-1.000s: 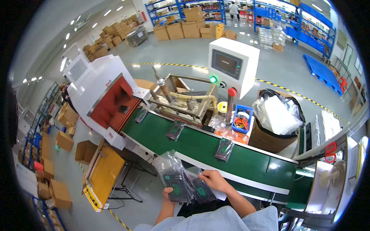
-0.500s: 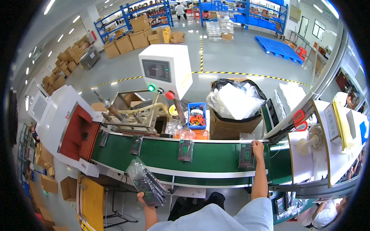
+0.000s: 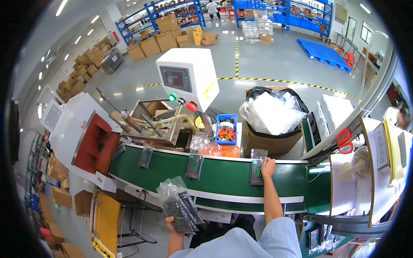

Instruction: The person stands at a conveyor belt in a factory setting, picking up small, individually wrapped electronic components. They place these items into larger clear plastic bags and then arrange the filled bags on the moving belt. The process is repetitive, involving picking, bagging, and placing items for downstream processing.

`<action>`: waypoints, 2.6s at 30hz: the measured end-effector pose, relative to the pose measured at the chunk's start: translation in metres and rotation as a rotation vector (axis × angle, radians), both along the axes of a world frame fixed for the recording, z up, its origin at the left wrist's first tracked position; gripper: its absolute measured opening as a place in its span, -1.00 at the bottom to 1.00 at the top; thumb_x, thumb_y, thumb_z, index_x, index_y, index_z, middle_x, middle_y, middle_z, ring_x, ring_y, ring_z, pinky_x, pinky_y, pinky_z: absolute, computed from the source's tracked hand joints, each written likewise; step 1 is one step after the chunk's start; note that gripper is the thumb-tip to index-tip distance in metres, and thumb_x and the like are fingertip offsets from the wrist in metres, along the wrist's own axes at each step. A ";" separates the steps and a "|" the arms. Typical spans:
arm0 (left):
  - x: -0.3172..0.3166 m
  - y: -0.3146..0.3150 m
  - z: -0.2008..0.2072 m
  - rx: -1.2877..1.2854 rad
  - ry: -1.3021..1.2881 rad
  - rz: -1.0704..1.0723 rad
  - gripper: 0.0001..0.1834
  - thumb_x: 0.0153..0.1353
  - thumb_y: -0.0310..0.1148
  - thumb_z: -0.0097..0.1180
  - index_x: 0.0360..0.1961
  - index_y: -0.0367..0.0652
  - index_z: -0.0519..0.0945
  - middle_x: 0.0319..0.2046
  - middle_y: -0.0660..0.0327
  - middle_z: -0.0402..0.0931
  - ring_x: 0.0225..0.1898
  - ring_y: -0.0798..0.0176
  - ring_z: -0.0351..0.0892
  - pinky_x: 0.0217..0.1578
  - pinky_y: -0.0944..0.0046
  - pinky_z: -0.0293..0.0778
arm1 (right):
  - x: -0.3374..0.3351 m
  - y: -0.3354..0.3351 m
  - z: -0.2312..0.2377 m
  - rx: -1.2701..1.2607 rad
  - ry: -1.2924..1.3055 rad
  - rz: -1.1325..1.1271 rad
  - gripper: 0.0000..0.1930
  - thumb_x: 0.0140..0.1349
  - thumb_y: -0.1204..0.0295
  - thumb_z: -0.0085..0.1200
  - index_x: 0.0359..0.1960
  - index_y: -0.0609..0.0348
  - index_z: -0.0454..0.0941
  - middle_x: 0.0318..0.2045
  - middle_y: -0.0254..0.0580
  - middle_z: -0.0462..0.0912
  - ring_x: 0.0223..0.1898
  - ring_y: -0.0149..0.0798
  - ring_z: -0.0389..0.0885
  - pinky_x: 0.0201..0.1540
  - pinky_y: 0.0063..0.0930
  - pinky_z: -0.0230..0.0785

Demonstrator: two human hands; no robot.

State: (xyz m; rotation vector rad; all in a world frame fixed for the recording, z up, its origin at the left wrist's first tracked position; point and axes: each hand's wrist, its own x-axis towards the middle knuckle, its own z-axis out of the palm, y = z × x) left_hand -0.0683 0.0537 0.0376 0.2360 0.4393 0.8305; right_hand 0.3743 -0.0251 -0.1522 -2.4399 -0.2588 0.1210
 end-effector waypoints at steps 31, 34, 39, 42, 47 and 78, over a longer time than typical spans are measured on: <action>-0.099 -0.038 -0.033 0.078 0.026 -0.119 -0.28 -0.12 -0.30 0.02 0.13 -0.34 0.19 -0.02 -0.10 0.36 -0.04 -0.03 0.45 -0.04 -0.01 0.41 | -0.276 -0.029 0.226 0.424 0.634 1.273 -0.80 0.19 0.38 0.03 -0.33 0.30 0.55 -0.49 -0.24 0.55 -0.44 -0.50 0.42 -0.38 -0.56 0.31; -0.069 -0.032 0.018 0.183 -0.036 -0.028 -0.24 -0.15 -0.27 0.02 0.15 -0.32 0.18 0.04 -0.12 0.28 0.02 -0.06 0.39 -0.01 -0.07 0.38 | -0.240 -0.057 0.216 0.475 0.609 1.143 -0.79 0.18 0.36 0.03 -0.35 0.30 0.55 -0.53 -0.25 0.54 -0.46 -0.48 0.42 -0.39 -0.55 0.30; -0.056 -0.039 0.039 0.208 0.034 0.053 -0.18 -0.18 -0.18 0.04 0.17 -0.28 0.14 0.05 -0.05 0.25 0.02 -0.02 0.37 0.02 -0.06 0.36 | -0.118 -0.107 0.179 0.539 0.347 0.628 -0.76 0.17 0.33 0.01 -0.38 0.30 0.55 -0.59 -0.23 0.52 -0.50 -0.42 0.44 -0.42 -0.52 0.29; -0.042 -0.051 0.034 0.234 0.039 0.026 -0.17 -0.17 -0.15 0.05 0.18 -0.26 0.13 0.05 -0.04 0.25 0.01 -0.02 0.38 -0.04 -0.04 0.42 | -0.033 -0.135 0.150 0.501 0.140 0.384 -0.75 0.17 0.31 0.00 -0.39 0.30 0.54 -0.62 -0.22 0.51 -0.52 -0.38 0.46 -0.43 -0.50 0.29; 0.001 -0.082 0.027 0.140 -0.002 -0.074 -0.19 -0.21 -0.19 0.02 0.15 -0.28 0.20 0.02 -0.11 0.31 0.00 -0.13 0.39 -0.07 -0.08 0.43 | 0.071 -0.145 0.057 0.304 -0.051 0.188 -0.77 0.10 0.31 0.01 -0.41 0.23 0.56 -0.53 -0.02 0.57 -0.43 -0.11 0.56 -0.35 -0.32 0.34; 0.106 -0.150 0.004 0.127 0.284 -0.451 -0.40 0.00 -0.30 -0.01 0.08 -0.36 0.24 -0.09 0.00 0.43 -0.12 0.13 0.51 -0.10 0.15 0.46 | -0.101 -0.115 0.201 0.715 1.001 0.915 -0.70 0.19 0.37 0.04 -0.15 0.37 0.51 -0.41 -0.29 0.56 -0.43 -0.49 0.45 -0.33 -0.63 0.34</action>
